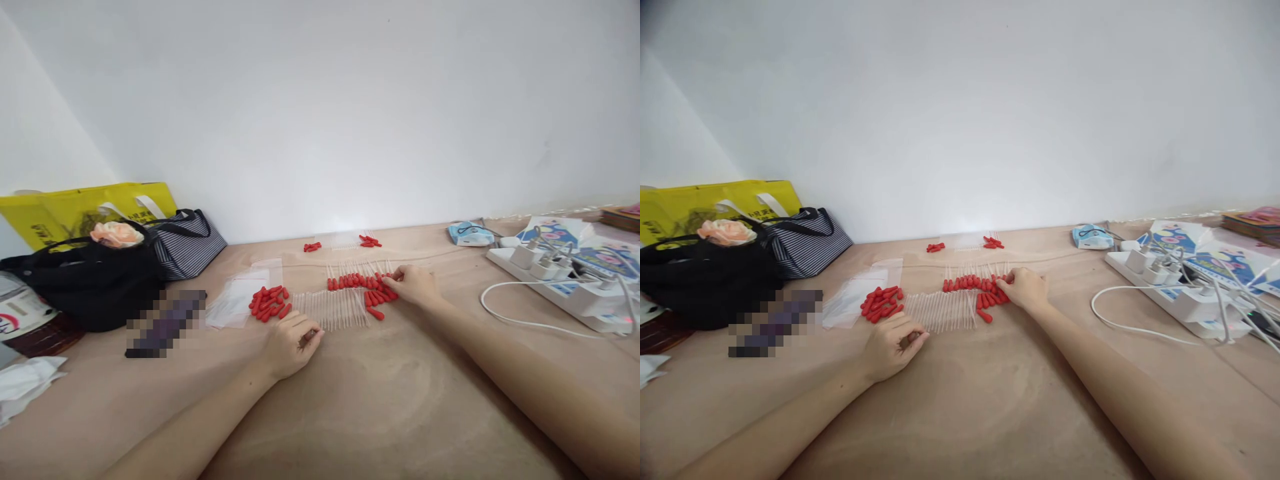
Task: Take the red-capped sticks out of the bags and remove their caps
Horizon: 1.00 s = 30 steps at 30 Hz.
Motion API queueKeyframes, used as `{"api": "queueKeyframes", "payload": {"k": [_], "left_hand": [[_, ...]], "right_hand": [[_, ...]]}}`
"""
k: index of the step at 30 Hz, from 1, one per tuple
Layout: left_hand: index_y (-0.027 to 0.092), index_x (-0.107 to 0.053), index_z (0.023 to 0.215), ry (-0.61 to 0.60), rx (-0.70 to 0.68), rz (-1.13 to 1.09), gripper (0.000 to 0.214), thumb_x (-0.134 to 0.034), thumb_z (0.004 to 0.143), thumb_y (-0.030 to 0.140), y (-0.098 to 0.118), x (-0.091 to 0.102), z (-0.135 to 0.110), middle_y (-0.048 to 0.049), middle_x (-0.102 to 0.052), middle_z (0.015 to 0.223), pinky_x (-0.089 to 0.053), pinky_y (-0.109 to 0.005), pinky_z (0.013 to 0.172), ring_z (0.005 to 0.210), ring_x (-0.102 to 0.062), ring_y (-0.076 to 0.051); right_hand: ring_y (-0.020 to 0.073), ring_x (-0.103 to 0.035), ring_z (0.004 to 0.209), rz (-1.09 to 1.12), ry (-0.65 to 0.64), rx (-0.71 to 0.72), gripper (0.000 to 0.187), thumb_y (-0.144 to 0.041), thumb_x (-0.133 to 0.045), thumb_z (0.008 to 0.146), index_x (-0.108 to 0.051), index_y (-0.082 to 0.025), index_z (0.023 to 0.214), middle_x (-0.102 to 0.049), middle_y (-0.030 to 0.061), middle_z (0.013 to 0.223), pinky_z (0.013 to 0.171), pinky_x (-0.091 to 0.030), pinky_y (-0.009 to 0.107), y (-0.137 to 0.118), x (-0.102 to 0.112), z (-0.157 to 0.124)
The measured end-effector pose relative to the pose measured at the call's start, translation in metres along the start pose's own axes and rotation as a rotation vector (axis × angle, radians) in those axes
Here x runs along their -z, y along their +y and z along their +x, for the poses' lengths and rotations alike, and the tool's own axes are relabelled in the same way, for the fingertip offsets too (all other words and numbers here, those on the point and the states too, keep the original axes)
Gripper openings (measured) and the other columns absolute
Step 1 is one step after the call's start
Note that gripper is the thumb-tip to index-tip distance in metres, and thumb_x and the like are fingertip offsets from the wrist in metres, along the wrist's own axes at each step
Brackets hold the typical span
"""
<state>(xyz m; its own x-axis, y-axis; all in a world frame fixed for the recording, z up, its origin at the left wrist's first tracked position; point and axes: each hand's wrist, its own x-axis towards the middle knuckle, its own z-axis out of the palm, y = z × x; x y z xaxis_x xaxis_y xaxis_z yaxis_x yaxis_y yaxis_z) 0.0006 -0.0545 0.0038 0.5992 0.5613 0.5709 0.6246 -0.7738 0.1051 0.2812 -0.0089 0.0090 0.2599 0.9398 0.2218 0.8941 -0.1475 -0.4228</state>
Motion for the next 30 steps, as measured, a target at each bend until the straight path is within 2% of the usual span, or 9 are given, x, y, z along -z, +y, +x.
{"api": "queueKeyframes", "payload": {"k": [5, 12, 15, 19, 22, 24, 26, 30], "left_hand": [[0.018, -0.058, 0.066, -0.022, -0.002, -0.016, 0.019, -0.046, 0.08, 0.022, -0.001, -0.001, -0.001, 0.0011, -0.057, 0.055, -0.038, -0.025, 0.056, 0.054, -0.049, -0.011], [0.018, -0.058, 0.068, -0.026, -0.02, -0.003, 0.016, -0.048, 0.08, 0.021, -0.002, -0.002, -0.002, 0.0008, -0.058, 0.058, -0.038, -0.024, 0.056, 0.055, -0.048, -0.011], [0.018, -0.058, 0.068, -0.018, -0.018, 0.008, 0.016, -0.048, 0.08, 0.021, -0.003, -0.003, -0.003, 0.0007, -0.057, 0.057, -0.039, -0.025, 0.058, 0.056, -0.048, -0.011], [0.018, -0.061, 0.084, 0.076, 0.0, 0.075, 0.014, -0.049, 0.079, 0.023, -0.003, -0.005, -0.001, -0.0027, -0.06, 0.071, -0.042, -0.028, 0.069, 0.07, -0.052, -0.014], [0.018, -0.056, 0.105, 0.168, -0.021, 0.173, 0.028, -0.05, 0.079, 0.027, 0.0, -0.007, 0.003, -0.0086, -0.059, 0.098, -0.04, -0.035, 0.082, 0.091, -0.051, -0.02], [0.019, -0.054, 0.11, 0.186, -0.078, 0.228, 0.032, -0.051, 0.079, 0.027, 0.002, -0.008, 0.005, -0.0094, -0.057, 0.107, -0.037, -0.039, 0.088, 0.1, -0.048, -0.022], [0.023, -0.057, 0.105, 0.176, -0.143, 0.256, 0.027, -0.052, 0.079, 0.025, 0.004, -0.009, 0.006, -0.0065, -0.06, 0.104, -0.034, -0.041, 0.091, 0.099, -0.049, -0.021], [0.025, -0.062, 0.091, 0.126, -0.186, 0.27, 0.016, -0.05, 0.081, 0.023, 0.005, -0.011, 0.006, -0.0002, -0.066, 0.082, -0.029, -0.042, 0.092, 0.082, -0.055, -0.015]], "right_hand": [[0.0207, -0.058, 0.067, 0.011, -0.076, -0.032, 0.031, -0.05, -0.053, 0.064, -0.063, -0.022, 0.058, -0.064, 0.0031, 0.064, 0.064, -0.036, 0.03, -0.001, -0.001, 0.001], [0.017, -0.056, 0.057, 0.132, -0.03, -0.104, 0.038, -0.048, -0.044, 0.071, -0.063, -0.019, 0.058, -0.061, 0.0041, 0.055, 0.05, -0.033, 0.025, 0.002, 0.003, 0.001], [0.0149, -0.053, 0.054, 0.263, -0.009, -0.078, 0.035, -0.045, -0.045, 0.071, -0.063, -0.018, 0.06, -0.06, 0.0021, 0.054, 0.048, -0.032, 0.024, 0.003, 0.008, -0.005], [0.0127, -0.051, 0.054, 0.413, -0.03, 0.163, 0.028, -0.04, -0.047, 0.071, -0.062, -0.017, 0.063, -0.06, 0.0013, 0.059, 0.05, -0.035, 0.023, -0.001, 0.006, -0.025], [0.0131, -0.052, 0.062, 0.372, -0.003, 0.444, 0.019, -0.032, -0.051, 0.07, -0.06, -0.018, 0.061, -0.06, 0.0004, 0.062, 0.062, -0.036, 0.026, -0.011, 0.0, -0.045], [0.013, -0.051, 0.064, 0.314, 0.016, 0.622, 0.014, -0.028, -0.053, 0.069, -0.058, -0.019, 0.06, -0.059, -0.0006, 0.061, 0.069, -0.034, 0.029, -0.018, -0.005, -0.055], [0.0125, -0.048, 0.063, 0.272, 0.047, 0.739, 0.012, -0.026, -0.054, 0.07, -0.057, -0.018, 0.061, -0.057, -0.0011, 0.06, 0.07, -0.031, 0.03, -0.025, -0.011, -0.064], [0.0127, -0.045, 0.064, 0.257, 0.11, 0.852, 0.014, -0.026, -0.052, 0.074, -0.055, -0.018, 0.064, -0.055, -0.0001, 0.061, 0.066, -0.027, 0.03, -0.032, -0.02, -0.073]]}}
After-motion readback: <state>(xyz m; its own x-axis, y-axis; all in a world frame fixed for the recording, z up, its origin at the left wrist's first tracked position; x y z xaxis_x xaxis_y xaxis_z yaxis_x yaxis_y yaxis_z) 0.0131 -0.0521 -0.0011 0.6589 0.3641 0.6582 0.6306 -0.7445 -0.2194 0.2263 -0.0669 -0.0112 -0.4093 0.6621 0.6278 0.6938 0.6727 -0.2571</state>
